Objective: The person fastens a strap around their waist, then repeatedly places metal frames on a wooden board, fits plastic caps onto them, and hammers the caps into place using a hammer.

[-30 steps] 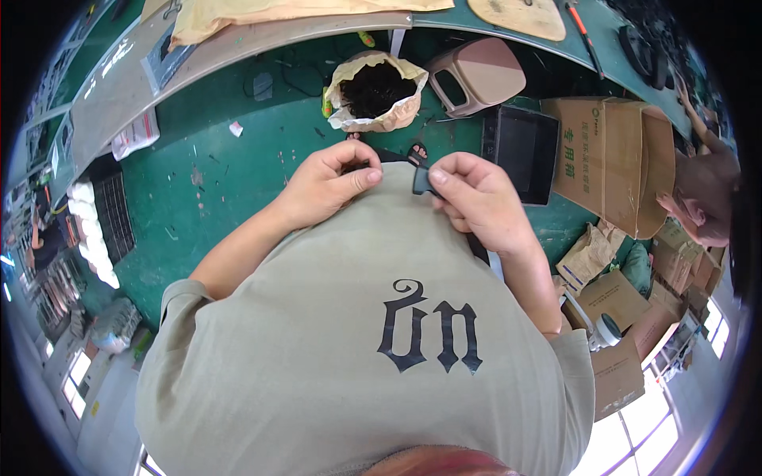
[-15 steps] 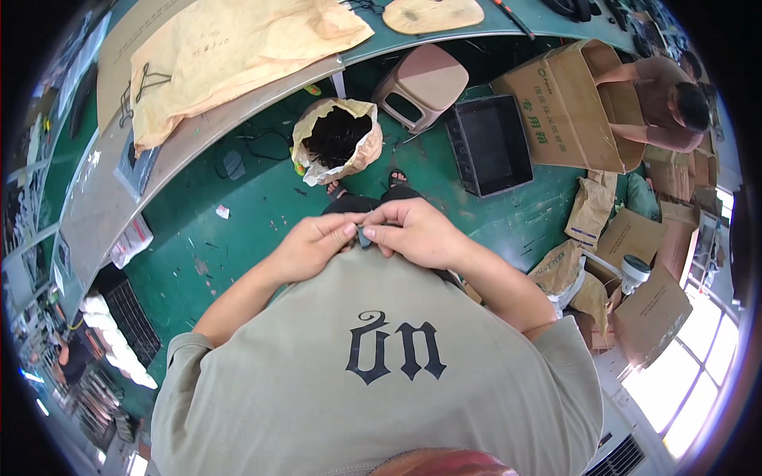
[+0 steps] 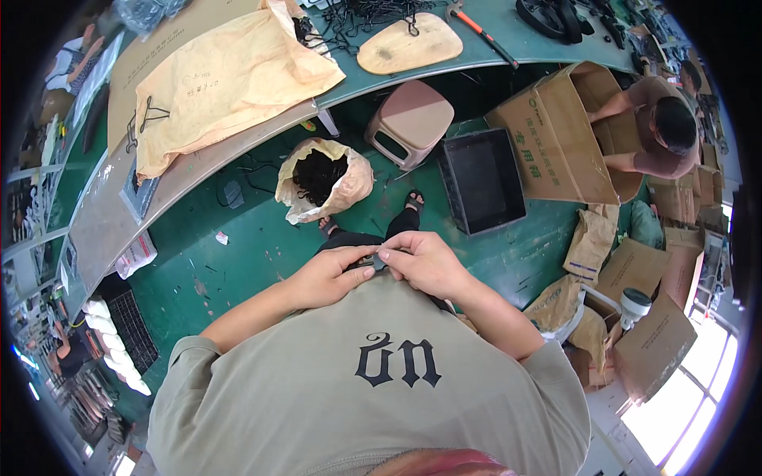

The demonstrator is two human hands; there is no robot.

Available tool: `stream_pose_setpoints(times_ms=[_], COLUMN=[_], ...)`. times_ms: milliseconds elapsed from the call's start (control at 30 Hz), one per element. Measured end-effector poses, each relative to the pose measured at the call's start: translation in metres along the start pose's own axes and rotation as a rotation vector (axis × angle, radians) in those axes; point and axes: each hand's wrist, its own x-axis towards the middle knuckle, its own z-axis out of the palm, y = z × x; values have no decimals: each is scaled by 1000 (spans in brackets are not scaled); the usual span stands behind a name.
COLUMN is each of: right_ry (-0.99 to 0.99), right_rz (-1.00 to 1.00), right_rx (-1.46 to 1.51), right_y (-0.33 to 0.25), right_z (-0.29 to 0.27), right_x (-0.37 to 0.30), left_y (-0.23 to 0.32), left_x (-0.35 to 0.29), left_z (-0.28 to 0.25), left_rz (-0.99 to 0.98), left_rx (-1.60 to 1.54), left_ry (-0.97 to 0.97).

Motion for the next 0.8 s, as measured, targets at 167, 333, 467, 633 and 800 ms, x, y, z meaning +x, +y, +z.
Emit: stream_pose_setpoints(times_ms=[167, 333, 467, 633, 800], right_ry=[-29, -40, -172, -167, -226], right_rz=[-55, -72, -21, -131, -55], right_rx=[-76, -65, 53, -50, -84], right_y=[34, 51, 54, 71, 62], right_z=[-69, -124, -159, -176, -199], right_x=[-55, -94, -126, -124, -131], left_y=[38, 89, 119, 142, 138], left_x=[39, 77, 90, 121, 134], left_z=[84, 136, 174, 181, 186], left_rz=[76, 36, 73, 20, 15], left_rx=[58, 39, 64, 24, 110], left_ry=[87, 4, 10, -107, -44])
